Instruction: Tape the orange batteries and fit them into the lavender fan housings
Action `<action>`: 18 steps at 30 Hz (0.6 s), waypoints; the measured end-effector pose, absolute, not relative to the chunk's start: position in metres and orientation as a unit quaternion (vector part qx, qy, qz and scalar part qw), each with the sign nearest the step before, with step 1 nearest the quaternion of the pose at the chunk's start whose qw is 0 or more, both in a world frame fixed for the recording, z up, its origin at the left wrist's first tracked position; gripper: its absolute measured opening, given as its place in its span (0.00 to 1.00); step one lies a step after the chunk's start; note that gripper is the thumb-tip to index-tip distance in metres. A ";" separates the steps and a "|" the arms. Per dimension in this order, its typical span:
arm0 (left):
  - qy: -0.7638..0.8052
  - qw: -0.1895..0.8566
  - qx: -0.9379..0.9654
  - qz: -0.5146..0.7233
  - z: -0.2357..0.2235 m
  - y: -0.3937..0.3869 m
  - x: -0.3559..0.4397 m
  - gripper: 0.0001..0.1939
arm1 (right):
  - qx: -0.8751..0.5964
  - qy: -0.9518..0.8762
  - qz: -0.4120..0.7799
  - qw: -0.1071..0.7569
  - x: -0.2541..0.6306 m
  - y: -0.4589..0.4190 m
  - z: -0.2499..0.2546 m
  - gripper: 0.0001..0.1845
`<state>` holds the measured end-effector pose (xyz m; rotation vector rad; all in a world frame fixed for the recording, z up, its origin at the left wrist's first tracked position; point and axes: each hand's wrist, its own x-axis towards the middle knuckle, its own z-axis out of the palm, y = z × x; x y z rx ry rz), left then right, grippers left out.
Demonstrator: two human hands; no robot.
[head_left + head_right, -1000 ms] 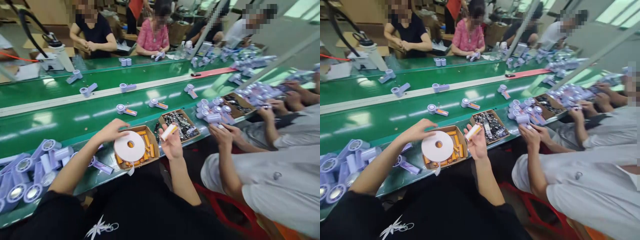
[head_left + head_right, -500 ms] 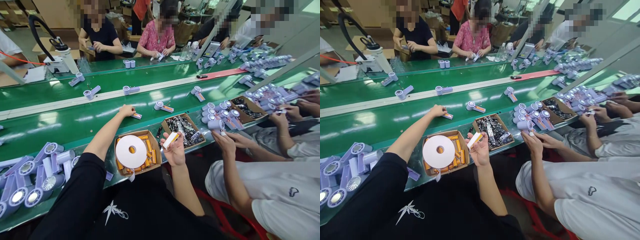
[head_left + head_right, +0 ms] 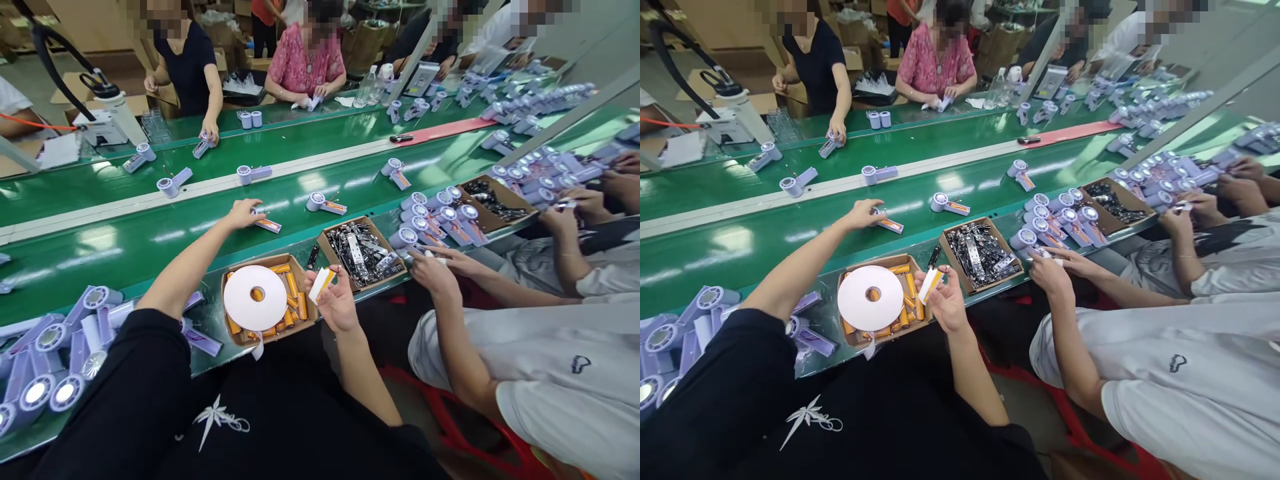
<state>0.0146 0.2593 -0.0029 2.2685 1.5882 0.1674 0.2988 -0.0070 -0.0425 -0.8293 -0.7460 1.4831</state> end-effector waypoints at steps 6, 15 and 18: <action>0.571 0.168 0.803 -0.001 0.008 0.111 -0.103 0.28 | -0.383 -0.316 0.643 0.584 0.331 -0.028 -0.052 0.42; 0.634 0.179 0.737 -0.150 0.001 -0.015 -0.154 0.32 | -0.350 -0.333 0.674 0.559 0.297 -0.018 -0.050 0.42; 0.649 0.186 0.718 -0.171 0.008 -0.004 -0.144 0.30 | -0.326 -0.367 0.690 0.532 0.284 -0.012 -0.043 0.40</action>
